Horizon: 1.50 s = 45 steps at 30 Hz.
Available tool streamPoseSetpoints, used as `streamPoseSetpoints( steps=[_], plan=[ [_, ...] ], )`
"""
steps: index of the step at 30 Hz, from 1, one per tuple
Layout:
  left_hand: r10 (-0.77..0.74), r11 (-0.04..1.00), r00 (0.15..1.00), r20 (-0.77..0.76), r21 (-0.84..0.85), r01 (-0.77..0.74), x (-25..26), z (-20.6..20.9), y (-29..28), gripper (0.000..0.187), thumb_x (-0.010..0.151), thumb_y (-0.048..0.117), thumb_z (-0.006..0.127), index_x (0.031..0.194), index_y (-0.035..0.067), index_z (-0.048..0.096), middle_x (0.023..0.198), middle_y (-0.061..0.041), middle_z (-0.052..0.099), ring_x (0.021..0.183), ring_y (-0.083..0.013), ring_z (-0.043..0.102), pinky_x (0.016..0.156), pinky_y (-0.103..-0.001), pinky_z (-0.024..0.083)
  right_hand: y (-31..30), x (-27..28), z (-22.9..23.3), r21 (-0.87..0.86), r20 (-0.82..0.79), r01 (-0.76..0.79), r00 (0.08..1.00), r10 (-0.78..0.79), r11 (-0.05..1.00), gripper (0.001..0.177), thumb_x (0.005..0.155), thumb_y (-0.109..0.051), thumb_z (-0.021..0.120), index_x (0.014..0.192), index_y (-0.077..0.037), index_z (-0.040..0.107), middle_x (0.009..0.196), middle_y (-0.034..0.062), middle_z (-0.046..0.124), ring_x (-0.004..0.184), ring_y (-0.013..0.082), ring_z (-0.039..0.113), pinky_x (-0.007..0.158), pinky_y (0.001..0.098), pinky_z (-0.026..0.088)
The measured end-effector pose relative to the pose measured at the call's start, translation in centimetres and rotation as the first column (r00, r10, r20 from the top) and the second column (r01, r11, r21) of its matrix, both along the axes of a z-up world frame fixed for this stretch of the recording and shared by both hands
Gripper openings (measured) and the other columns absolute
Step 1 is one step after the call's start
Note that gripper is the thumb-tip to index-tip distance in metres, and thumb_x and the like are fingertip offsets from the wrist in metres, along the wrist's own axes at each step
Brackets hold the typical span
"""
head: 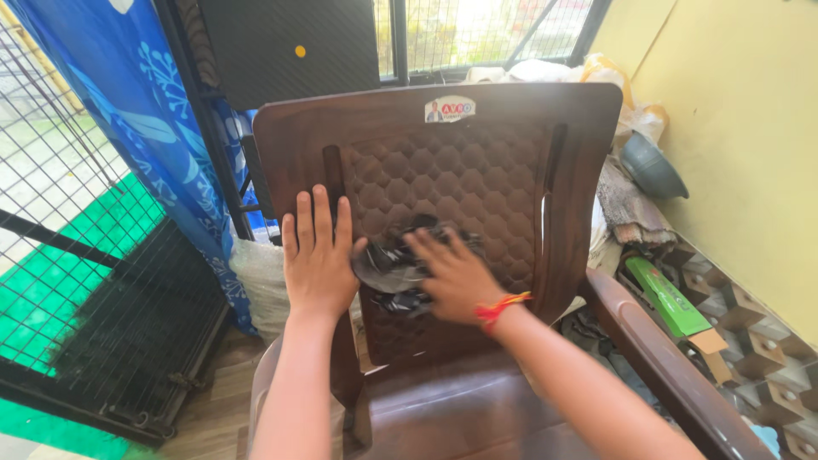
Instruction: The person wipes a brown plastic chair with a dark patterned cloth. They clean the seat, the backrest, the armrests, and the legs of the chair in a systematic manner.
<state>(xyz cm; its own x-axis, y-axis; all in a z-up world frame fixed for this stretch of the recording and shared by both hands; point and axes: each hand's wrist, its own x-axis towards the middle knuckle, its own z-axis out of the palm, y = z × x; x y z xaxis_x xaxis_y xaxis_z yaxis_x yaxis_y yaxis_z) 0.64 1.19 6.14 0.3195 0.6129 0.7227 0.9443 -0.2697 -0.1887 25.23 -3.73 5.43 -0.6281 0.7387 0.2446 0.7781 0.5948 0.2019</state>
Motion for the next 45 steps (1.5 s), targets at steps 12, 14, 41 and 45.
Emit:
streamPoseSetpoints(
  steps=[12,14,41,45],
  plan=[
    [-0.111,0.968,0.976,0.187,0.243,0.063,-1.0,9.2,2.8,0.064,0.099,0.039,0.070,0.150,0.007,0.051,0.160,-0.025,0.039,0.150,-0.0434,0.033,0.120,-0.059,0.028,7.7,-2.6,10.6,0.156,-0.461,0.505,0.798,-0.389,0.849,0.045,0.076,-0.041,0.073,0.107,-0.009,0.079,0.163,0.0344,0.014,0.152,0.0504,0.005,0.121,0.0678,0.007],
    [-0.139,0.970,0.967,0.216,0.227,0.088,-0.8,10.8,4.0,0.054,0.104,0.036,0.068,0.148,0.006,0.055,0.159,-0.022,0.043,0.151,-0.0407,0.037,0.121,-0.052,0.035,6.9,-6.3,10.0,0.295,-0.269,0.187,0.957,-0.106,0.937,0.047,0.068,-0.035,0.076,0.109,-0.014,0.079,0.163,0.0304,0.019,0.154,0.0464,0.008,0.120,0.0686,0.006],
    [0.048,0.997,0.985,0.168,0.049,-0.057,0.6,10.7,3.6,0.101,0.083,0.064,0.075,0.157,0.004,0.042,0.162,-0.024,0.028,0.152,-0.0448,0.023,0.112,-0.059,0.036,9.2,4.3,13.1,0.427,-0.231,0.358,0.931,-0.282,0.830,0.045,0.083,-0.040,0.068,0.121,-0.018,0.075,0.169,0.0193,0.019,0.158,0.0384,0.009,0.124,0.0655,0.009],
    [0.049,0.997,0.984,0.170,0.057,-0.059,0.4,10.7,3.4,0.098,0.086,0.063,0.074,0.157,0.004,0.041,0.163,-0.024,0.028,0.154,-0.0447,0.022,0.115,-0.058,0.036,8.0,13.6,12.8,0.236,-0.611,0.637,0.684,-0.398,0.734,0.052,0.095,-0.046,0.062,0.127,-0.006,0.070,0.167,0.0309,0.016,0.156,0.0455,0.011,0.121,0.0648,0.018]
  ],
)
